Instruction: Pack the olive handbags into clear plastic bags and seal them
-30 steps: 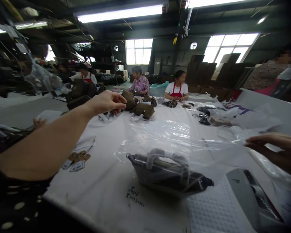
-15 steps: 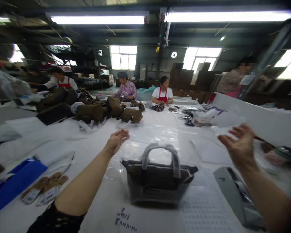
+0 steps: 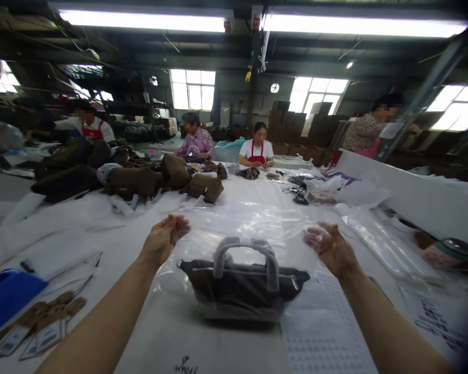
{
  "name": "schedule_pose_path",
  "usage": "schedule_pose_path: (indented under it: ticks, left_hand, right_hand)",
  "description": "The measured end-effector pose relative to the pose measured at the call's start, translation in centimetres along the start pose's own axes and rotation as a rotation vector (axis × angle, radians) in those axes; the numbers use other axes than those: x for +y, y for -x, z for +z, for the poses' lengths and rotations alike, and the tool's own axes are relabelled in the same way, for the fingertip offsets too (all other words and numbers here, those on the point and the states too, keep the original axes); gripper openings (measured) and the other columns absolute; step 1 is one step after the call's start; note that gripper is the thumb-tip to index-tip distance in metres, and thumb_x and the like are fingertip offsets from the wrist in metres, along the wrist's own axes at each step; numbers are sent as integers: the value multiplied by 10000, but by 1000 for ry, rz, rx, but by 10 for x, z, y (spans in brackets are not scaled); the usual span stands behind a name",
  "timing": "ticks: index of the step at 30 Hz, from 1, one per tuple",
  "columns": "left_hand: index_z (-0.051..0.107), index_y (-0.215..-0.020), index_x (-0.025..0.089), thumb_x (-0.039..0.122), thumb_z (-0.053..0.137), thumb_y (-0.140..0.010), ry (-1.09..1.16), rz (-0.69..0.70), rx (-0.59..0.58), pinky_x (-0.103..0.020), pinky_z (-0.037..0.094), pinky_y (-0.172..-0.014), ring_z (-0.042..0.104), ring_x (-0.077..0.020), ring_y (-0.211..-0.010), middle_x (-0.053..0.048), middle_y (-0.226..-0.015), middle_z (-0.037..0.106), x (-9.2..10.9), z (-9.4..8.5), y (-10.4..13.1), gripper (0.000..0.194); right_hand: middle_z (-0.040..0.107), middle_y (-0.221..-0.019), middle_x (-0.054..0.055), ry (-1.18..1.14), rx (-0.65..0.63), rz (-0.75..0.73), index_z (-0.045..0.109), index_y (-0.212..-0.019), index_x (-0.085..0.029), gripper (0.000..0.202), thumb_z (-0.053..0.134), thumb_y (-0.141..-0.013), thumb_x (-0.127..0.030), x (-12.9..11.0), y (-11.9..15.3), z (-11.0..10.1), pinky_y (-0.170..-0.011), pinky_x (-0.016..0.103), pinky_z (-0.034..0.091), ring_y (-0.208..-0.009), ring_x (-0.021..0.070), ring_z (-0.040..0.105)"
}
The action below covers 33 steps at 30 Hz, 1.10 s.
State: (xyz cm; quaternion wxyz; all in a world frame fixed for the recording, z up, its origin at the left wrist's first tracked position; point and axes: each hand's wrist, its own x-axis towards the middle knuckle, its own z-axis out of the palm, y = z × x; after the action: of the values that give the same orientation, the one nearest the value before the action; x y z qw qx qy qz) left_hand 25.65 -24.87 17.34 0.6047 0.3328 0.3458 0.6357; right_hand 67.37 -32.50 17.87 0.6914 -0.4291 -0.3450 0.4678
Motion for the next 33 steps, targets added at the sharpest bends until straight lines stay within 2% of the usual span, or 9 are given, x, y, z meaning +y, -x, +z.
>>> schedule_pose_path:
  ticks: [4, 6, 9, 13, 17, 20, 25, 28, 33]
  left_hand:
    - [643, -745, 112, 304, 663, -777, -26, 13, 21, -271, 553, -679, 637, -131, -639, -44, -679, 663, 2, 2, 7, 196]
    - [639, -751, 113, 311, 675, -767, -50, 25, 14, -265, 548, -693, 638, -127, -648, -39, -678, 661, 1, 4, 4, 202]
    - [630, -736, 104, 295, 682, -762, -90, 14, -4, -247, 540, -650, 628, -117, -605, -39, -655, 653, 6, 13, -8, 200]
    - [628, -722, 92, 277, 714, -731, -122, 53, -46, -240, 532, -611, 622, -118, -567, -50, -654, 656, 43, 34, -20, 204]
    - [662, -714, 99, 393, 780, -624, -228, 144, -241, -276, 538, -630, 635, -159, -586, -66, -658, 672, 81, 26, 11, 330]
    - [683, -695, 98, 417, 805, -573, -369, -3, -378, -324, 539, -641, 645, -209, -599, -95, -653, 678, 67, -10, 52, 363]
    - [699, -740, 125, 512, 738, -622, -512, -325, -344, -336, 529, -694, 660, -218, -661, -106, -727, 699, -23, -83, 113, 407]
    - [700, -733, 138, 562, 692, -644, -569, -425, -343, -337, 530, -672, 658, -213, -633, -103, -708, 699, -61, -109, 145, 433]
    - [706, -703, 162, 492, 643, -723, -706, -456, -436, -285, 503, -731, 648, -191, -704, -64, -721, 697, -63, -122, 183, 337]
  right_hand:
    - [655, -720, -2, 107, 93, -122, 602, -736, -186, 301, 809, -590, -348, -9, 7, 7, -742, 274, 533, -707, 138, 624]
    - [673, -767, 20, 92, 159, -165, 590, -715, -186, 210, 744, -671, -322, -10, 5, 12, -788, 310, 531, -761, 154, 638]
    - [666, -736, 28, 61, 220, -71, 587, -744, -185, 95, 565, -810, -250, -18, -10, 23, -736, 345, 548, -676, 149, 639]
    - [618, -641, 22, 50, 264, 12, 564, -674, -182, 189, 473, -840, -173, -55, -28, 36, -671, 315, 553, -587, 131, 602]
    - [587, -631, -7, 68, 258, -70, 585, -691, -233, 109, 581, -798, -254, -80, -2, 15, -628, 283, 552, -584, 136, 582]
    - [577, -611, -15, 136, 219, -28, 603, -686, -272, 123, 661, -732, -371, -45, 42, -21, -530, 283, 551, -547, 159, 567]
    - [597, -599, -1, 144, 151, 249, 641, -677, -230, 233, 759, -609, -418, 70, 121, -72, -516, 298, 555, -538, 168, 572]
    - [594, -576, -1, 127, 148, 380, 644, -660, -217, 261, 770, -607, -439, 117, 164, -90, -523, 260, 540, -549, 155, 574]
    - [618, -613, 7, 219, 38, 467, 651, -703, -225, 286, 702, -679, -505, 133, 218, -107, -583, 299, 522, -568, 173, 581]
